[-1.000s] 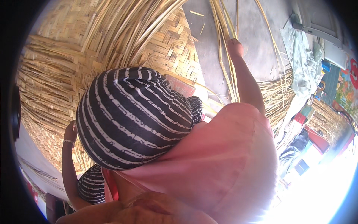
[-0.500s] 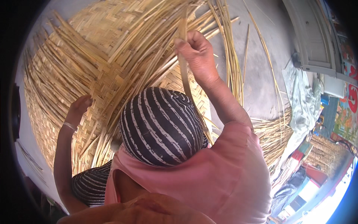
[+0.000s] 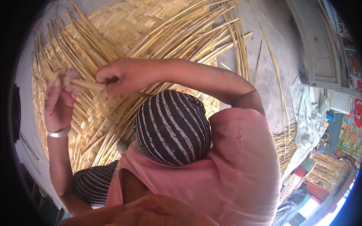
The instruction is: The person weaves a large flat basket using dried palm leaves. They interlace the leaves by hand, adjusting and tightening the weave as they work.
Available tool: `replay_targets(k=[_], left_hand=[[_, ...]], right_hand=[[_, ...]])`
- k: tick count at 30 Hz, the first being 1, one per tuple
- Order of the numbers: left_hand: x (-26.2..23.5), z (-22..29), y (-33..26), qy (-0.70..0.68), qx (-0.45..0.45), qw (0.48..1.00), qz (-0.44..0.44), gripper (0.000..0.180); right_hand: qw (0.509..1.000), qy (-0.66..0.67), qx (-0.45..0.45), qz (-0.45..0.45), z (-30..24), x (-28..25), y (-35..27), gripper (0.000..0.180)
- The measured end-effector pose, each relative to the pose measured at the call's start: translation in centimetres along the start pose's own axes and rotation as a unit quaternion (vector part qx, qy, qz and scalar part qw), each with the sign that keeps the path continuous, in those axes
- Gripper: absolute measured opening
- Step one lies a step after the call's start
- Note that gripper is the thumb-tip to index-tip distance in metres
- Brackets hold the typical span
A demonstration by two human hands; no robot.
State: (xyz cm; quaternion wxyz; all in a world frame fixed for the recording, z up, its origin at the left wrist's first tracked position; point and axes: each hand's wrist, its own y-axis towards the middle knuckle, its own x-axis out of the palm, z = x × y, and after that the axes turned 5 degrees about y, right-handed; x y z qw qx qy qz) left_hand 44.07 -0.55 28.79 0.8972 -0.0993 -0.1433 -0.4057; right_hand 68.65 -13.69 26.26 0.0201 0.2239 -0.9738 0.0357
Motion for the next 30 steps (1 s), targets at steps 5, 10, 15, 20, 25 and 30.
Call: replay_targets(k=[5,10,15,20,25,30], left_hand=[[-12.9,5.2,-2.0,0.109,0.1,0.98,0.132,0.036],[-31.2,8.0,-6.3,0.082,0.114,0.955,0.261,0.037],[-50.1,4.5,-16.6,-0.002,0.087,0.916,0.392,0.038],[-59.1,0.6,-30.8,-0.042,0.076,0.804,0.588,0.027],[-58.1,-10.0,-39.1,-0.061,-0.045,0.779,0.622,0.028],[-56.5,-12.5,-44.2,-0.067,-0.071,0.806,0.584,0.019]], right_hand=[[0.978,-0.03,0.193,-0.079,1.8,0.9,-0.2,0.027],[0.96,-0.176,0.214,-0.043,6.5,-2.0,-4.2,0.025],[0.904,-0.24,0.343,0.088,5.9,-7.3,-7.5,0.013],[0.768,-0.551,0.305,0.119,5.3,-17.3,-9.6,0.019],[0.586,-0.737,0.295,0.163,-0.8,-22.0,-1.9,0.02],[0.448,-0.869,0.099,0.187,-3.8,-25.9,4.2,0.02]])
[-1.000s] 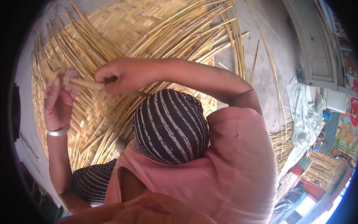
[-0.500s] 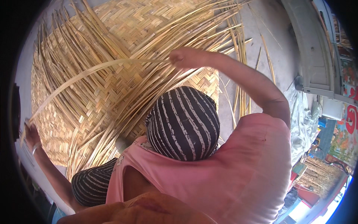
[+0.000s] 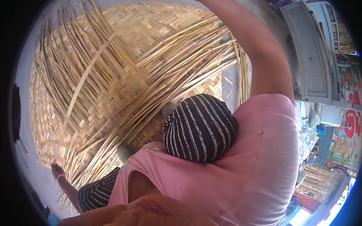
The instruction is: The person weaves a large flat basket using dried palm leaves. They interlace the leaves by hand, adjusting and tightening the weave as they work.
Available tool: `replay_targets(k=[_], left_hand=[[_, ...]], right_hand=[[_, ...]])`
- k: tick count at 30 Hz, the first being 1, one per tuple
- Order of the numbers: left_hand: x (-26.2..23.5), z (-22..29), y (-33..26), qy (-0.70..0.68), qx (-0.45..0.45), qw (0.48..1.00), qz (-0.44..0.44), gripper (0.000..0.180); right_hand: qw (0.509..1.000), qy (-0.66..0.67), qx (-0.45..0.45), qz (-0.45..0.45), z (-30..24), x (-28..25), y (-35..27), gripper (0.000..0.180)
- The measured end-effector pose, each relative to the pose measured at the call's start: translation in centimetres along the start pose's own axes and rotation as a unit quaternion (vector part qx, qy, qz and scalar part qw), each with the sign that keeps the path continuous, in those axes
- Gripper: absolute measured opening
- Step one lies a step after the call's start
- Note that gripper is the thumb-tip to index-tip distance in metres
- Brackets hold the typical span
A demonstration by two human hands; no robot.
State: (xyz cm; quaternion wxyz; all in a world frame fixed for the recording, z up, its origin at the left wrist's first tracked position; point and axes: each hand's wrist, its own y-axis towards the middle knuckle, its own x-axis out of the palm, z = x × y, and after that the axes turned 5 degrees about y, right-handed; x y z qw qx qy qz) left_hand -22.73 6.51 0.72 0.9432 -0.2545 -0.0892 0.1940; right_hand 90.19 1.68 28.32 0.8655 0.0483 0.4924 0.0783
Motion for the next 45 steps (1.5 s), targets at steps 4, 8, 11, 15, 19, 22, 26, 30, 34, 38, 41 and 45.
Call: replay_targets(k=[4,8,11,15,19,22,26,30,34,38,41,45], left_hand=[[-2.0,-1.1,-2.2,-0.044,-0.024,0.998,0.038,0.018],[-0.6,-6.6,-2.5,-0.046,-0.059,0.991,0.11,0.027],[-2.4,-3.2,-4.4,0.16,0.137,0.974,0.078,0.018],[19.6,-8.1,-11.5,0.627,0.313,0.713,0.009,0.021],[25.7,-4.8,-15.6,-0.124,0.002,0.973,-0.192,0.032],[25.9,-4.5,-18.5,-0.139,0.044,0.959,-0.242,0.034],[27.2,-4.8,-19.7,-0.162,0.059,0.951,-0.257,0.027],[29.6,-5.4,-20.7,-0.18,0.075,0.945,-0.264,0.017],[30.7,-6.6,-20.2,-0.159,0.036,0.976,-0.141,0.012],[31.0,-7.8,-20.7,-0.156,0.001,0.986,-0.058,0.017],[30.6,-8.5,-21.3,-0.174,0.008,0.981,-0.08,0.016],[30.1,-8.6,-21.5,-0.171,-0.005,0.978,-0.118,0.015]], right_hand=[[0.997,-0.045,-0.029,0.062,-2.7,1.4,4.7,0.016],[0.997,-0.009,-0.042,-0.059,-7.7,6.7,7.1,0.021],[0.96,0.039,-0.043,-0.273,-13.0,9.2,5.1,0.035],[0.916,0.232,-0.194,-0.264,-19.2,9.9,2.6,0.049],[0.822,0.462,-0.282,-0.178,-32.1,2.9,6.5,0.045],[0.743,0.541,-0.268,-0.288,-38.6,-5.1,6.5,0.049],[0.669,0.581,-0.254,-0.388,-43.9,-10.0,5.6,0.047],[0.643,0.613,-0.244,-0.389,-47.9,-12.6,4.7,0.042],[0.688,0.609,-0.256,-0.301,-50.5,-12.0,4.2,0.03],[0.804,0.469,-0.327,-0.163,-52.1,-11.4,3.4,0.024],[0.842,0.411,-0.339,-0.09,-52.9,-10.3,2.2,0.022],[0.842,0.414,-0.342,-0.05,-53.2,-8.9,0.7,0.021]])
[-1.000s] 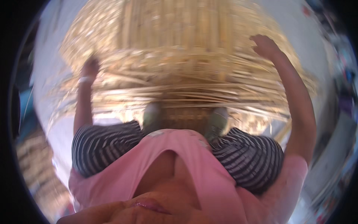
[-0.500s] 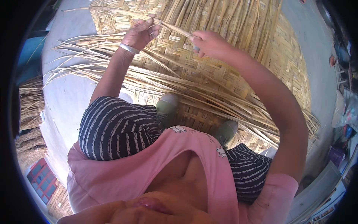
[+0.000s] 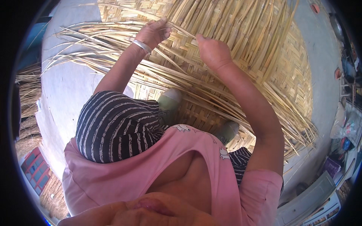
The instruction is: The person weaves a large flat basket using dried palm leaves. They interlace the leaves by hand, adjusting and tightening the weave as they work.
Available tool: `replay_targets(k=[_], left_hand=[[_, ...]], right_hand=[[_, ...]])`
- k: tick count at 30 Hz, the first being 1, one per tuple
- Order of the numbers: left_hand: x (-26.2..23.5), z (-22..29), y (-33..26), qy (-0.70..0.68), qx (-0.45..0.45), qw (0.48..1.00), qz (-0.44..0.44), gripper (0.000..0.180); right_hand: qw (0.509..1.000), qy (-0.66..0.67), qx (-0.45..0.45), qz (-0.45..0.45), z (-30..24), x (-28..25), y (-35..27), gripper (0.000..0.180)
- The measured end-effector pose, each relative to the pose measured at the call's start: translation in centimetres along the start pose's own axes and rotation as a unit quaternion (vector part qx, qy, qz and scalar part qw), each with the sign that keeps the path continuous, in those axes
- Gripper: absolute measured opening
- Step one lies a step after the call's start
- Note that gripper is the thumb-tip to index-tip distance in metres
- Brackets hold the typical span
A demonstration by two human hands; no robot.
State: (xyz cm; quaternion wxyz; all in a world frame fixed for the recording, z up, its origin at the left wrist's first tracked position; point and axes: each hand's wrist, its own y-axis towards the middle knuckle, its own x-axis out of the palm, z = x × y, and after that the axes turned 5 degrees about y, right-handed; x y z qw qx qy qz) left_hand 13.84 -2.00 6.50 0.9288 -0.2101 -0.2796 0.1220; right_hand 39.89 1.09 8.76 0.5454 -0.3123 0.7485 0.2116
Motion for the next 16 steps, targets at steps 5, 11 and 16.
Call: replay_targets(k=[5,11,16], left_hand=[[-0.5,-0.1,-0.1,0.045,-0.011,0.999,-0.026,0.018],[0.7,-1.5,-1.7,0.098,0.058,0.994,-0.009,0.019],[2.7,-2.3,-2.5,0.219,0.196,0.955,0.03,0.023]], right_hand=[[0.997,0.063,0.018,-0.033,-0.7,-0.5,-0.6,0.024],[0.844,0.488,0.179,-0.129,-1.7,-2.1,0.4,0.037],[0.839,0.497,0.183,-0.127,-1.3,-1.6,1.0,0.032]])
